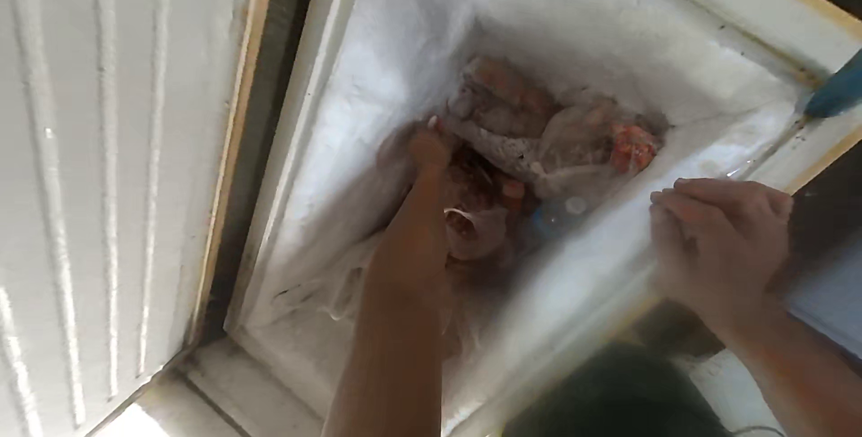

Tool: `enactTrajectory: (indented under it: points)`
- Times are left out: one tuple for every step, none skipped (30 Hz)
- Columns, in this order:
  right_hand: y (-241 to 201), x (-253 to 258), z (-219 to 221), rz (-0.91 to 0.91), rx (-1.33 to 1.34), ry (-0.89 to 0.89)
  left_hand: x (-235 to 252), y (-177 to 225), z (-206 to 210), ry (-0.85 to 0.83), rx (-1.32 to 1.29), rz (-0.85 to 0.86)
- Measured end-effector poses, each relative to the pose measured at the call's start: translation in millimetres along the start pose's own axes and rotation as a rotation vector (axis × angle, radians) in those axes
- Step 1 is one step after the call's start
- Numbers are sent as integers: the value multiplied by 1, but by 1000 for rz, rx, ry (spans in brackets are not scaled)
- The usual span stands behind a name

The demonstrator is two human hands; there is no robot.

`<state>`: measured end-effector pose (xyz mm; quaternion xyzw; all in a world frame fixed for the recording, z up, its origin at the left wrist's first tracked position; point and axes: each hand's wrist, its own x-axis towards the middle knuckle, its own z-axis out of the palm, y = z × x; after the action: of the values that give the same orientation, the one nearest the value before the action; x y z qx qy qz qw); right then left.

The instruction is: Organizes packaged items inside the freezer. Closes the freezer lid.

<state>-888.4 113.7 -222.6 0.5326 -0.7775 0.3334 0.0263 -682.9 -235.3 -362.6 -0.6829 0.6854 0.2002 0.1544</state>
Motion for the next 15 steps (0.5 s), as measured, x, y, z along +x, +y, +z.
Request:
enactTrajectory:
  points:
    - [-2,0,-1,4,-16,-17,-3,-3,-1,-7,19,52]
    - [-4,0,-1,6,-32,-39,-3,-4,-1,-8,21,75]
    - [-8,2,-3,7,-51,-68,-3,-2,-3,-11,9,85]
    - [-13,6,-5,10,-70,-116,-2,0,-2,-3,-3,96]
    - [-19,14,-7,7,-91,-177,1,2,-1,11,-9,109]
    - [-26,25,-10,-10,-111,-256,5,3,0,19,-5,132]
    - [-33,41,-13,-41,-124,-357,11,3,2,13,0,159]
    - [-39,59,-13,-72,-137,-485,16,2,3,-9,16,179]
    - [-45,82,-10,-89,-149,-626,18,0,4,-41,28,193]
    - [-48,106,0,-91,-163,-759,16,-2,3,-61,33,196]
    - [-49,131,18,-69,-170,-874,12,-5,1,-71,30,202]
    - [-48,156,43,-8,-158,-971,11,-6,-1,-68,18,213]
    - [-45,178,72,76,-125,-1034,12,-8,3,-58,4,227]
    - [-39,193,107,160,-90,-1070,14,-12,8,-48,-20,239]
    - [-34,204,141,243,-77,-1108,14,-16,11,-47,-44,245]
